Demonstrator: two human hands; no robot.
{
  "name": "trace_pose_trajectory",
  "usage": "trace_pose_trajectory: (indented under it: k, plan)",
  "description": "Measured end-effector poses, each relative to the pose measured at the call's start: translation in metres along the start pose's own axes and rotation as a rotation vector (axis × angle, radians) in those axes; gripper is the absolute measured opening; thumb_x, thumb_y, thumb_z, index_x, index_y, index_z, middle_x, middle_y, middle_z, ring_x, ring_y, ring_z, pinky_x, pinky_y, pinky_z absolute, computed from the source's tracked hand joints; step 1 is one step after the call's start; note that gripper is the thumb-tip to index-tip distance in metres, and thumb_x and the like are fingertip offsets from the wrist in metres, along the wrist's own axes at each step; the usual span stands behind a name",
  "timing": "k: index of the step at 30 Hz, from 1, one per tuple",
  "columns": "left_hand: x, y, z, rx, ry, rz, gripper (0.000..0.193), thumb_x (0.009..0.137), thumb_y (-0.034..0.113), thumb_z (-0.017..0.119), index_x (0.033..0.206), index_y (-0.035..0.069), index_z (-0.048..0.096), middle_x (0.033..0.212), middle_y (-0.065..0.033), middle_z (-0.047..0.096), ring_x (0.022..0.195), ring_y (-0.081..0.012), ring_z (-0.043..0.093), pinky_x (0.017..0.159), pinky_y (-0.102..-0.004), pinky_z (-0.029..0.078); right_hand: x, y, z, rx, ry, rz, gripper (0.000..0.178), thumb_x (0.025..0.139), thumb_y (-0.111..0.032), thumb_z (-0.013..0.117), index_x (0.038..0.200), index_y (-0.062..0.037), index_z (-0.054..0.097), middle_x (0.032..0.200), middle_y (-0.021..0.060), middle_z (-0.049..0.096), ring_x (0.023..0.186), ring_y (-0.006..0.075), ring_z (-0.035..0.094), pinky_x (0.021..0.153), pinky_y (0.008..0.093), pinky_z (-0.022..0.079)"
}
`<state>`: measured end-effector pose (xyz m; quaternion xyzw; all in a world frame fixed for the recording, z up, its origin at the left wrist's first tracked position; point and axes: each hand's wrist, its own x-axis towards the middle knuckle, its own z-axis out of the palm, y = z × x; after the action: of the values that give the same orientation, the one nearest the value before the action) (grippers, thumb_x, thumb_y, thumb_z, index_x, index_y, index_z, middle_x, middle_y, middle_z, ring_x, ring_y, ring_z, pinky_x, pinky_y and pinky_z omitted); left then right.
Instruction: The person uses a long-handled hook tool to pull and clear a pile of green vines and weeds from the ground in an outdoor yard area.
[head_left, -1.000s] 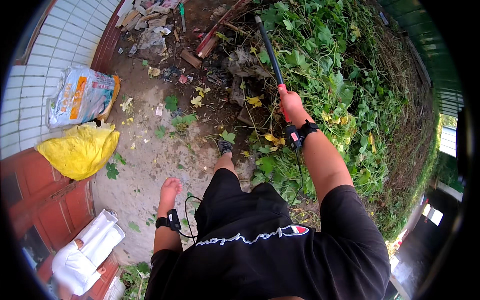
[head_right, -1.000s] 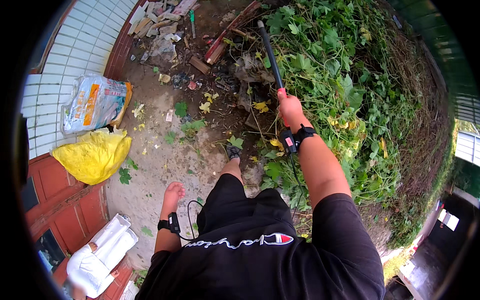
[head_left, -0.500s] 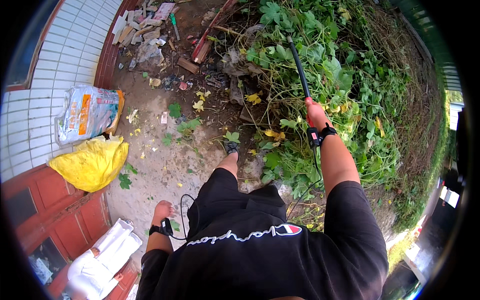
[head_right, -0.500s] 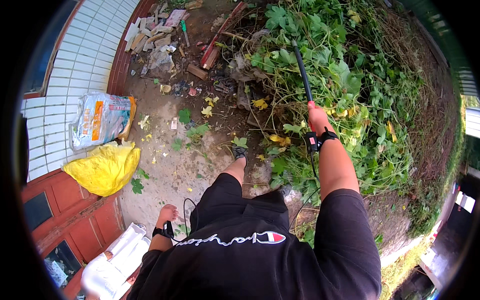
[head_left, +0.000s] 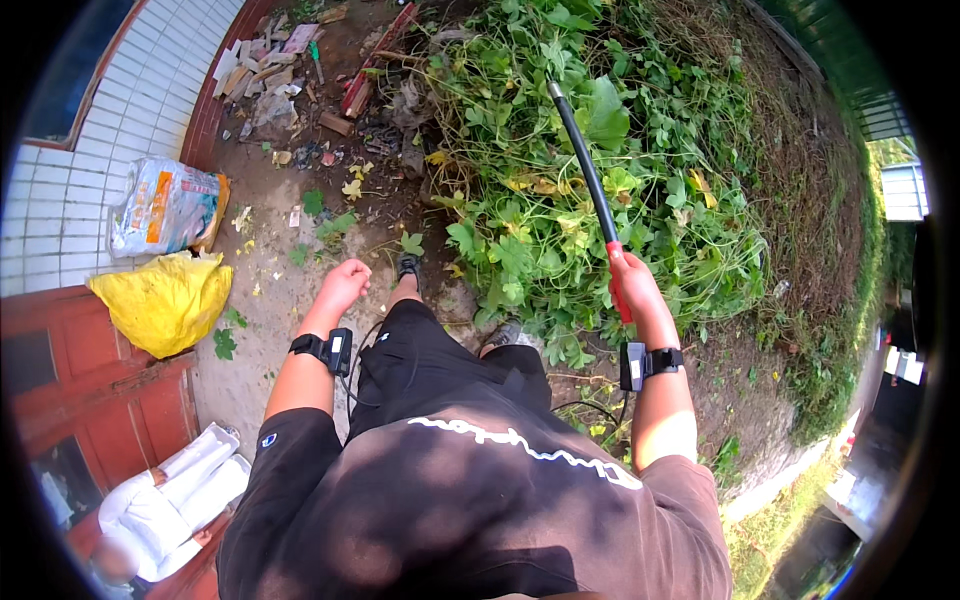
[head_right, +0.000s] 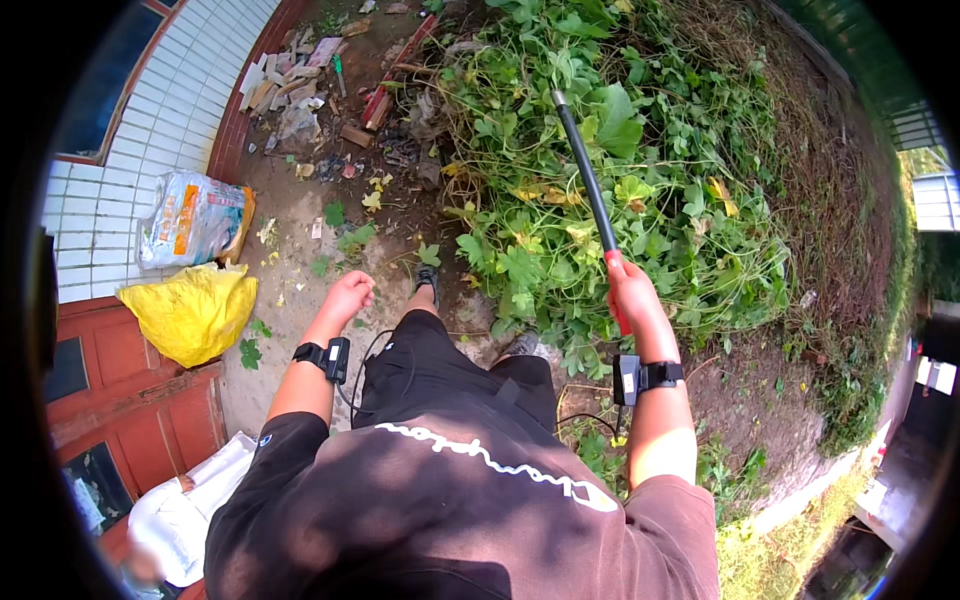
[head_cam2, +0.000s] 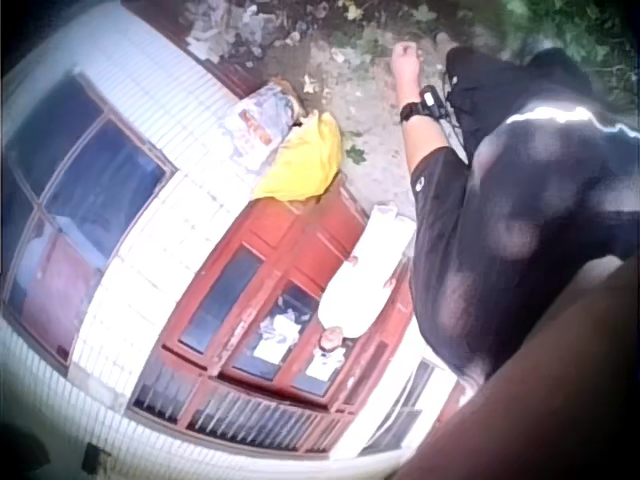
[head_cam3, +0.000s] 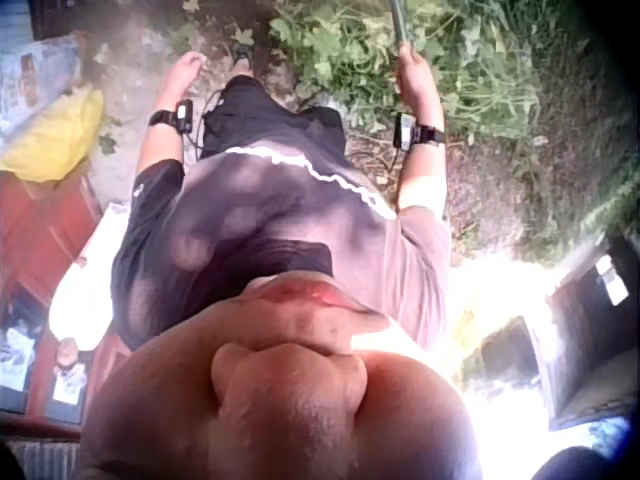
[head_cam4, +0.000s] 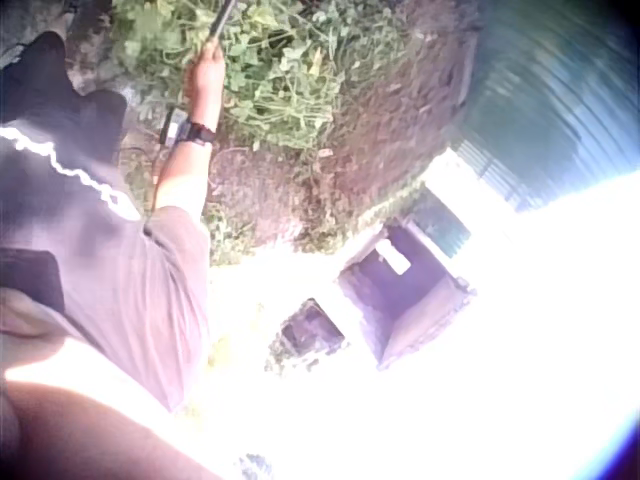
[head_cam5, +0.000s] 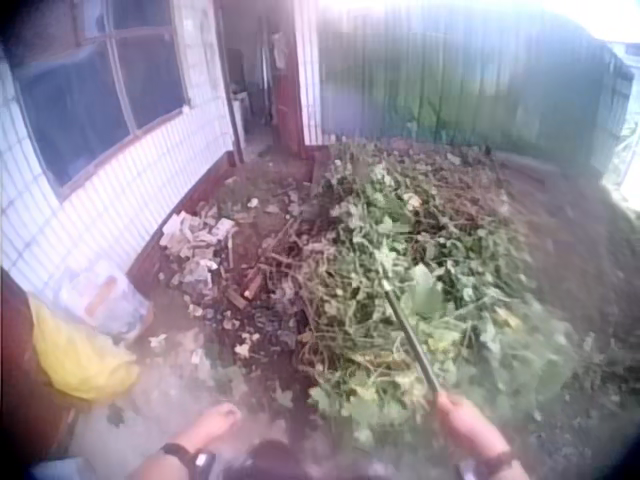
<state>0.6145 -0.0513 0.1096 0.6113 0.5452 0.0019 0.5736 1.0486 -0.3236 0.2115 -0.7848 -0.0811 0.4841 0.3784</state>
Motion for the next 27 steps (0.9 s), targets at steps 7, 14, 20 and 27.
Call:
trace_pose_trajectory:
  k: [7,14,20,27]
  plan:
    - [0.008,-0.091,-0.015,0.163,-0.063,-0.309,0.013,0.086,0.013,0.050,0.086,0.005,0.060,0.071,-0.0035,0.062,0.059,-0.0134,0.060,0.051,-0.0287,0.045,-0.187,0.151,-0.102,0.246,0.240,0.304,0.026,0.100,-0.032,0.046,0.101,-0.0075,0.055,0.063,0.0012,0.054,0.047,0.0119,0.049,0.039,0.0252,0.039]
    - [0.022,-0.106,-0.049,0.048,-0.189,-0.278,0.015,0.090,0.016,0.051,0.096,0.005,0.060,0.080,-0.0041,0.063,0.065,-0.0143,0.060,0.060,-0.0290,0.049,-0.070,0.125,0.045,0.289,0.278,0.211,0.032,0.099,-0.041,0.047,0.095,-0.0091,0.052,0.059,0.0024,0.052,0.042,0.0132,0.047,0.038,0.0266,0.038]
    - [0.023,-0.130,-0.127,-0.231,-0.028,-0.294,0.013,0.092,0.013,0.053,0.093,0.003,0.061,0.075,-0.0055,0.062,0.060,-0.0133,0.057,0.059,-0.0272,0.048,0.044,0.003,0.130,0.325,0.355,0.017,0.035,0.098,-0.046,0.047,0.089,-0.0119,0.049,0.061,0.0004,0.049,0.044,0.0130,0.047,0.037,0.0265,0.039]
    - [-0.035,-0.259,-0.224,-0.320,0.145,-0.602,0.015,0.088,0.012,0.052,0.097,0.004,0.060,0.075,-0.0076,0.062,0.054,-0.0140,0.055,0.049,-0.0276,0.046,0.251,-0.143,0.205,0.304,0.218,0.029,0.041,0.096,-0.052,0.045,0.092,-0.0108,0.045,0.065,0.0045,0.051,0.050,0.0188,0.050,0.046,0.0355,0.044]
